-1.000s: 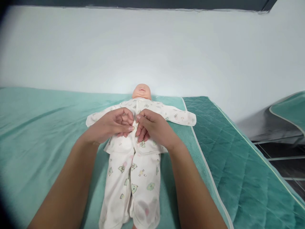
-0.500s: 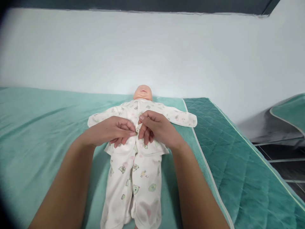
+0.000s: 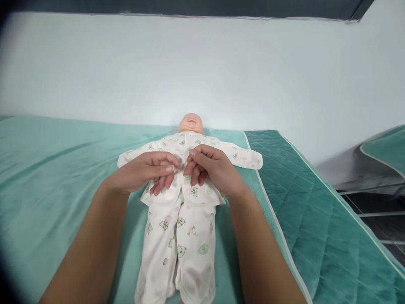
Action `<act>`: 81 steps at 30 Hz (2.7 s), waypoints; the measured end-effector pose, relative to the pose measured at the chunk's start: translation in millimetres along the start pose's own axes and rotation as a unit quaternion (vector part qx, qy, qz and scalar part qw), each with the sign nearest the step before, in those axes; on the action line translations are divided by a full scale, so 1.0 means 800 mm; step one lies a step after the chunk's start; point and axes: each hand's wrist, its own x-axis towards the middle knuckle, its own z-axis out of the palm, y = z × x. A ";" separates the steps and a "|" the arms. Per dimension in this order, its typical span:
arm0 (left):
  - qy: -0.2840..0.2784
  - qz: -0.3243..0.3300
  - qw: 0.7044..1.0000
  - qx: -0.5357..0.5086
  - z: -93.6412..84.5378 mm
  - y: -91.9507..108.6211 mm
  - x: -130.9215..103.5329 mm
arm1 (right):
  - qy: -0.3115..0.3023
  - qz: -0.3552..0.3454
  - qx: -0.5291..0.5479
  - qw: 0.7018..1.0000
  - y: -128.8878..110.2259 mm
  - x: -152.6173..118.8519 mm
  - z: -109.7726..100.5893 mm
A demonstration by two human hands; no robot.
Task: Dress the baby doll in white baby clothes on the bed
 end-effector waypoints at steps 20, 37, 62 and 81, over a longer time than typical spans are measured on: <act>0.292 0.182 0.859 0.380 0.016 -0.035 0.057 | 0.229 -0.231 -0.344 0.881 0.038 0.022 0.014; 0.303 0.178 0.861 0.367 0.015 -0.039 0.057 | 0.136 -0.085 -0.418 0.894 0.037 0.053 -0.015; 0.298 0.191 0.873 0.336 0.019 -0.041 0.059 | 0.096 -0.072 -0.370 0.921 0.040 0.058 -0.029; 0.327 0.204 0.839 0.385 0.014 -0.049 0.063 | 0.112 -0.058 -0.385 0.914 0.039 0.055 -0.022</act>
